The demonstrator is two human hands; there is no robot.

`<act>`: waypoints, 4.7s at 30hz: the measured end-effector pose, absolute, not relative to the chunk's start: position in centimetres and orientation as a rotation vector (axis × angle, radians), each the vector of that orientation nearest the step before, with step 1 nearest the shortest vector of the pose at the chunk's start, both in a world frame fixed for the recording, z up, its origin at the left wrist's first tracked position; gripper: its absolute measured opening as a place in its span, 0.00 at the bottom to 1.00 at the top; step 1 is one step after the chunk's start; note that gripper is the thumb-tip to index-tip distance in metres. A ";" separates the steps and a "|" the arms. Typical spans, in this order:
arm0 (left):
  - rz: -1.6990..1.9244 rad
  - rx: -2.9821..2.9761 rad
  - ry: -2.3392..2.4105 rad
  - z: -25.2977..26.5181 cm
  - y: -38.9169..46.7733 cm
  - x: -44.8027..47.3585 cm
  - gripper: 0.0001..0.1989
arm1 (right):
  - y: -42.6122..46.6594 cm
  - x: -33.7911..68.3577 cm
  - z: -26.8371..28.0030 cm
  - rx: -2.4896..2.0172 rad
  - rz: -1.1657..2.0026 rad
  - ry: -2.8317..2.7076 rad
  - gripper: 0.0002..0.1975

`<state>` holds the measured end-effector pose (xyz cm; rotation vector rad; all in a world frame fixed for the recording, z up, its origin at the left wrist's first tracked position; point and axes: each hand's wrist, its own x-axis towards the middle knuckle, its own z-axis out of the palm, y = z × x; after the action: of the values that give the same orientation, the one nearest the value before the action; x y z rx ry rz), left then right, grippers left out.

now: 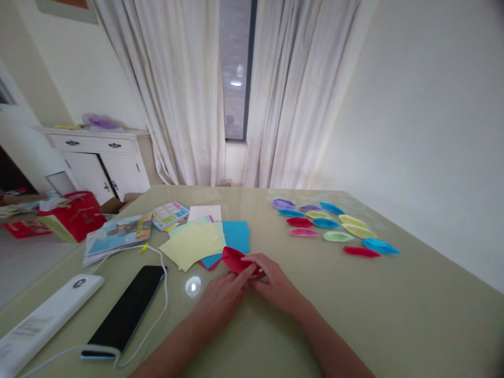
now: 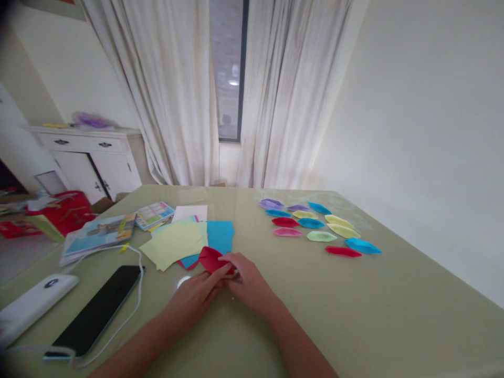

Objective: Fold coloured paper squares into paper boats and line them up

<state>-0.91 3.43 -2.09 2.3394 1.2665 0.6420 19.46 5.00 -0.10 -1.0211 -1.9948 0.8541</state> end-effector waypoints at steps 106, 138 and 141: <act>0.479 2.697 1.442 -3.7 7.6 -3.7 0.12 | 6.2 19.3 -0.9 -1.448 0.409 -2.015 0.06; 0.770 2.458 1.274 -3.1 7.0 -3.7 0.14 | 6.1 20.5 -0.6 -1.290 0.480 -2.232 0.20; 0.770 2.456 1.264 -3.2 6.9 -3.7 0.13 | 6.1 20.4 -0.7 -1.286 0.489 -2.223 0.23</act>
<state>-3.74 6.93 -3.17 2.4565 1.2643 0.7698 20.43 6.06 -0.72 -1.2859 -2.2231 0.4889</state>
